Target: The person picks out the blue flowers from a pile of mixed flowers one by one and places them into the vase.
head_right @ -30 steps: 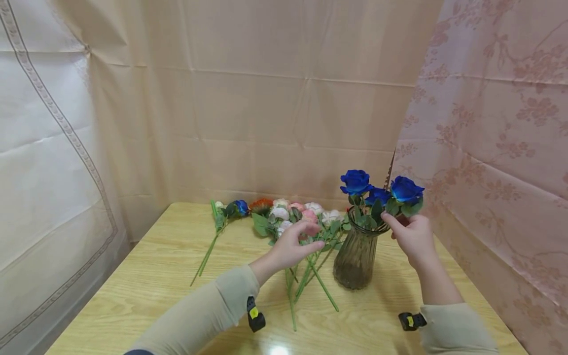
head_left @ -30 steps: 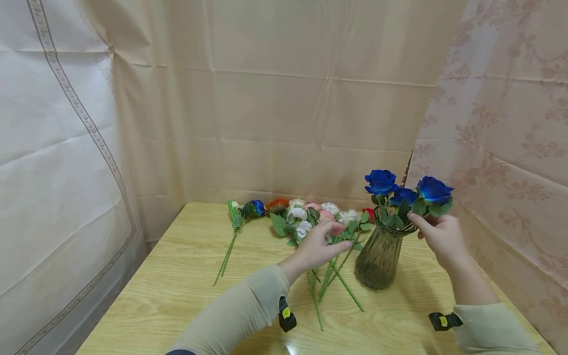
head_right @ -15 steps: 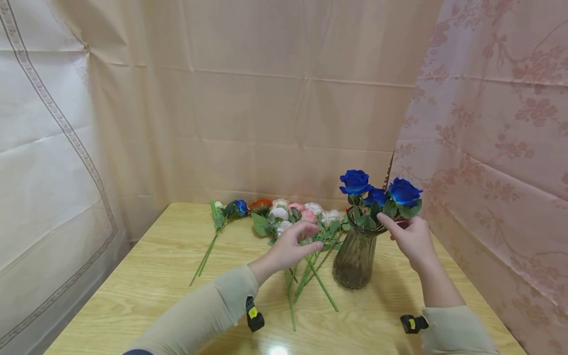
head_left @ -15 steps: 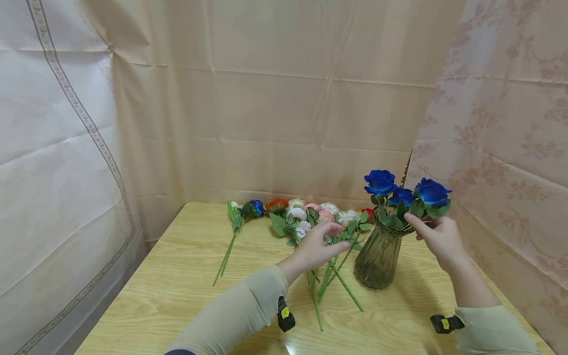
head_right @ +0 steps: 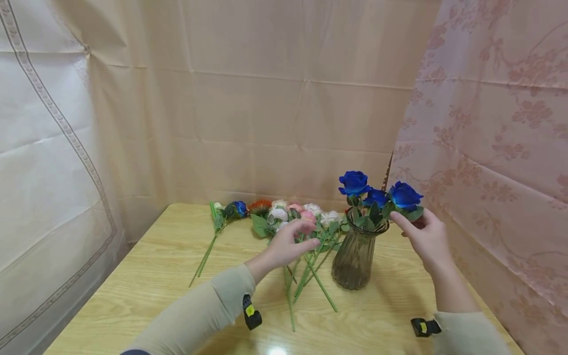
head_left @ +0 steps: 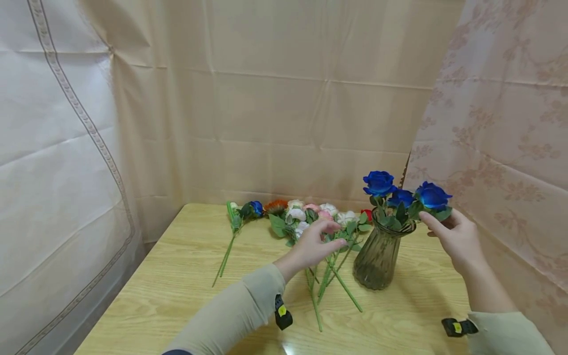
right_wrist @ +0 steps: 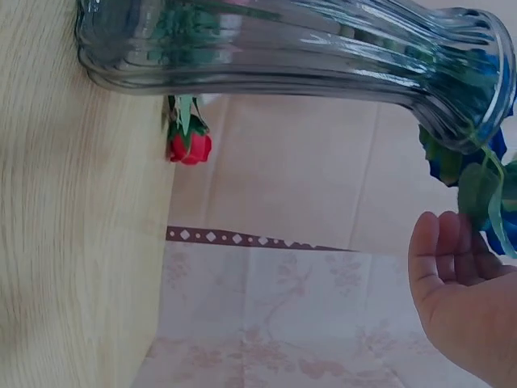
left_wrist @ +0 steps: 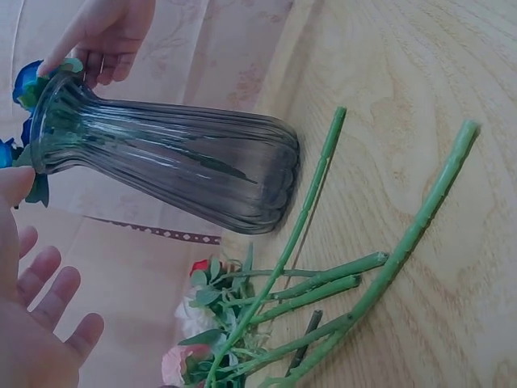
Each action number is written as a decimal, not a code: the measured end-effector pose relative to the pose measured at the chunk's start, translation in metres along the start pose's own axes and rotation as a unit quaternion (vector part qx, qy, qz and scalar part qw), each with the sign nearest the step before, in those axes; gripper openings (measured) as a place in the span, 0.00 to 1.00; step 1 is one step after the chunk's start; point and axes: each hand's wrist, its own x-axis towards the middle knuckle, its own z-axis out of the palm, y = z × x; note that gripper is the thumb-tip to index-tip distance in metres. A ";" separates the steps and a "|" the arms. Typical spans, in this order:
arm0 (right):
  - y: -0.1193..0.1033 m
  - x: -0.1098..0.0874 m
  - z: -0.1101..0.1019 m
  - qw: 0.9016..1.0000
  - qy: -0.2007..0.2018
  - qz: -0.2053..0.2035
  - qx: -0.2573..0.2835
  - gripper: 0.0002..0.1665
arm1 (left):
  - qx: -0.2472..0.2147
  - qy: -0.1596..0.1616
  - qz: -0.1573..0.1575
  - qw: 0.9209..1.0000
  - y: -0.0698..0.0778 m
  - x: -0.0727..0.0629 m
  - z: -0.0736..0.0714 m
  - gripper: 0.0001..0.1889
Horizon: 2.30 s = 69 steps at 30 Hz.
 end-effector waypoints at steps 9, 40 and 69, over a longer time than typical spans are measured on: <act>-0.006 -0.006 -0.010 0.997 0.073 -0.003 -0.001 0.42 | -0.001 0.012 0.023 1.000 0.006 -0.001 -0.006 0.20; 0.017 -0.032 0.003 0.987 0.018 -0.133 -0.090 0.09 | -0.007 0.022 0.005 1.000 -0.004 -0.014 -0.022 0.18; 0.026 -0.030 0.045 0.991 -0.108 -0.072 -0.040 0.44 | 0.052 0.039 0.013 0.998 -0.019 -0.027 -0.044 0.32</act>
